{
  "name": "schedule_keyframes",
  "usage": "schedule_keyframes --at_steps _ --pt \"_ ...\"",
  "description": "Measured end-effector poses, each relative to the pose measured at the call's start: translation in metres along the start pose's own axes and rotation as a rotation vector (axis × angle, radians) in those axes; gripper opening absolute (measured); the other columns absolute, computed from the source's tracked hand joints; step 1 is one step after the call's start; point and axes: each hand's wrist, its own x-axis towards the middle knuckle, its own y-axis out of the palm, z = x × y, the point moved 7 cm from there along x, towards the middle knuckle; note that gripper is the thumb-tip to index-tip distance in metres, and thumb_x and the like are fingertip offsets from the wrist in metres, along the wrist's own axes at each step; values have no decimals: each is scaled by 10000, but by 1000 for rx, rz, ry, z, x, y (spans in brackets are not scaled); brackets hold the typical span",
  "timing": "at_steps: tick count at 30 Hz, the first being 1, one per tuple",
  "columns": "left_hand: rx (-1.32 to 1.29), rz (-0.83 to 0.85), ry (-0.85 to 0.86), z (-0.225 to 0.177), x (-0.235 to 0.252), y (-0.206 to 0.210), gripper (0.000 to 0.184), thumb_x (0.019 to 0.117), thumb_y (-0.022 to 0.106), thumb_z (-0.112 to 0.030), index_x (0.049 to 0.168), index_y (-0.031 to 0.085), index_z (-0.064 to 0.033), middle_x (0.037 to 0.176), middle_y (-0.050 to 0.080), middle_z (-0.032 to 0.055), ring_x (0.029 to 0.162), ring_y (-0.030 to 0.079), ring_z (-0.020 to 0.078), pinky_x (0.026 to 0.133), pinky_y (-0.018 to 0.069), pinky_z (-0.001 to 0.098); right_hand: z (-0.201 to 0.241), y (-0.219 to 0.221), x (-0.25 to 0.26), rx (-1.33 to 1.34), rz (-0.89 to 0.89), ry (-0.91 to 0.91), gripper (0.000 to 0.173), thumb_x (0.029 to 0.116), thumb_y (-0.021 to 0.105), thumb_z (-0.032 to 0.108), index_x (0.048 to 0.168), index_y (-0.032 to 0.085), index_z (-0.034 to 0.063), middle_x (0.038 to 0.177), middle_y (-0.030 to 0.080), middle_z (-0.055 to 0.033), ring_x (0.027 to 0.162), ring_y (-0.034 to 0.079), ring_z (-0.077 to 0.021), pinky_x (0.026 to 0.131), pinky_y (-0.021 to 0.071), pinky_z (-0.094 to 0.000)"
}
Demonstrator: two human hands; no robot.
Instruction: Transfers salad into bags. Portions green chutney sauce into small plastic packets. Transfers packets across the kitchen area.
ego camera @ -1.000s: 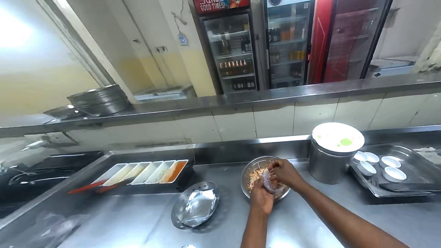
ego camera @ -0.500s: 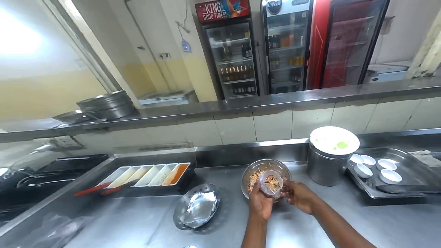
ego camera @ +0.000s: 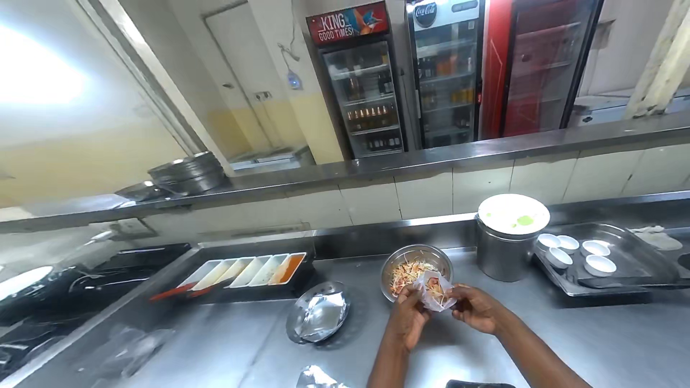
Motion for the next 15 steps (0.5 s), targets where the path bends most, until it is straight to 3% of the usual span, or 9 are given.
schedule_keyframes --at_steps 4,7,10,13,15 --pt "395 37 -26 -10 -14 7 167 982 630 -4 1119 540 30 945 651 126 816 677 201 755 596 358 14 5 -22 -304 -88 -58 154 978 598 31 1117 548 75 798 561 -15 567 507 -71 529 452 -212" --pt "766 -60 5 -18 -21 9 234 921 723 -38 1089 587 50 913 632 139 778 656 199 730 584 354 26 8 -40 -384 -182 -81 92 984 605 41 1018 524 70 699 522 -8 506 479 -67 491 433 -204" --pt "1028 -140 51 -28 -28 15 235 934 671 -68 1118 587 53 976 643 187 789 695 236 744 607 396 30 5 -53 -461 -247 -68 81 1012 598 77 1011 517 69 686 505 -13 512 492 -77 502 451 -211" --pt "1196 -177 51 -33 -34 25 218 950 629 -77 1129 597 42 1053 660 224 889 708 290 810 594 451 32 12 -69 -576 -237 -74 137 1013 608 64 1134 563 19 914 561 -85 701 576 -131 638 522 -268" --pt "1180 -163 50 -34 -40 32 221 961 642 -86 1137 590 36 1041 666 222 861 715 278 788 601 434 33 19 -75 -560 -221 -91 149 1014 601 58 1142 547 1 917 572 -101 700 592 -137 642 532 -269"
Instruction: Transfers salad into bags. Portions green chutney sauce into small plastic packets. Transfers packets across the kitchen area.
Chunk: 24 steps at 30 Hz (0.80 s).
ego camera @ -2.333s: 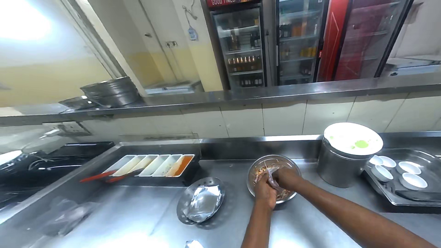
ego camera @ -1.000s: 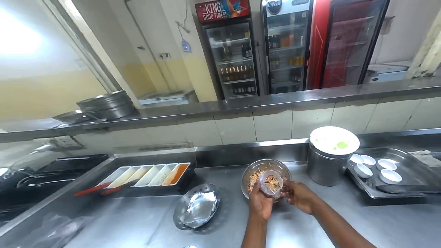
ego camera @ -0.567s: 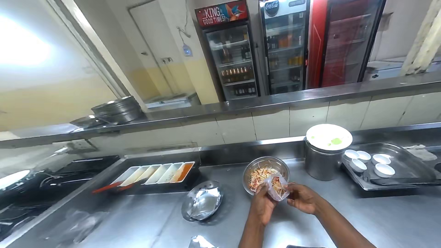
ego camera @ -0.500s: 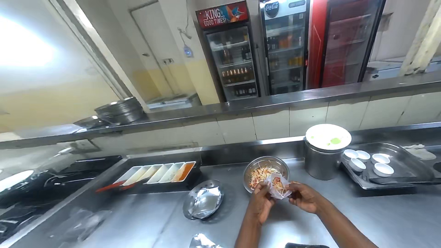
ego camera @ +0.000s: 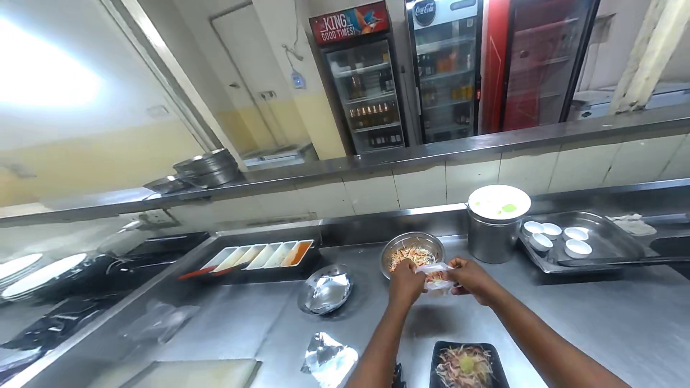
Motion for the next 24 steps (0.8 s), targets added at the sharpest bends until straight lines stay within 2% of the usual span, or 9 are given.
schedule_keyframes --at_steps 3,8,10,12,13,15,18,21,24 --pt "-132 74 -25 -16 -19 -4 243 996 639 -116 1156 545 41 922 643 175 690 668 195 676 583 335 8 1 -7 124 49 28 131 1064 549 150 1106 510 32 702 510 -26 521 527 -87 540 522 -234" --pt "-194 57 -4 -23 -44 -29 229 1013 627 -123 1162 534 24 865 586 128 598 587 147 587 538 282 28 6 -33 8 127 -8 94 1054 563 146 1060 542 55 638 455 0 471 476 -79 492 493 -224" --pt "-264 66 -37 -15 -55 -39 228 1032 619 -165 1167 528 -4 840 595 104 564 574 116 555 527 247 38 11 -44 -150 92 -144 162 1052 590 194 1123 582 49 746 543 -25 588 554 -96 596 534 -262" --pt "-302 37 -53 -6 -66 -51 219 1038 611 -171 1161 530 -9 826 585 96 562 564 113 556 520 243 59 20 -61 -328 25 -397 261 1031 620 188 1238 630 30 1019 663 -117 862 627 -203 807 519 -412" --pt "-309 15 -51 -1 -71 -58 213 1039 608 -165 1159 530 -8 823 576 95 562 562 114 555 519 243 71 30 -72 -418 15 -533 235 1037 595 163 1219 654 25 1085 672 -134 934 649 -233 861 529 -446" --pt "-322 -6 -38 9 -81 -73 203 1036 606 -149 1165 532 -11 835 572 101 575 567 120 560 520 249 86 64 -94 -641 97 -673 205 1033 540 71 1142 710 37 1072 705 -133 938 686 -241 870 557 -456" --pt "-295 24 -12 26 -94 -95 185 1032 600 -127 1170 538 -20 819 572 93 586 568 120 567 516 252 77 132 -99 -1036 370 -565 189 1002 555 40 1103 712 7 1059 689 -186 1004 656 -328 895 506 -525" --pt "-318 32 24 57 -96 -125 156 1021 615 -104 1126 562 -1 758 589 83 570 570 112 556 510 247 67 197 -98 -1310 648 -551 259 1008 544 40 1225 660 -38 1168 656 -254 1106 620 -404 947 464 -581" --pt "-370 64 23 102 -94 -165 170 1037 592 -115 1133 583 25 782 592 71 597 582 103 589 529 251 57 267 -94 -1534 761 -481 264 997 576 38 1207 590 -120 1170 608 -337 1115 591 -487 923 444 -638"
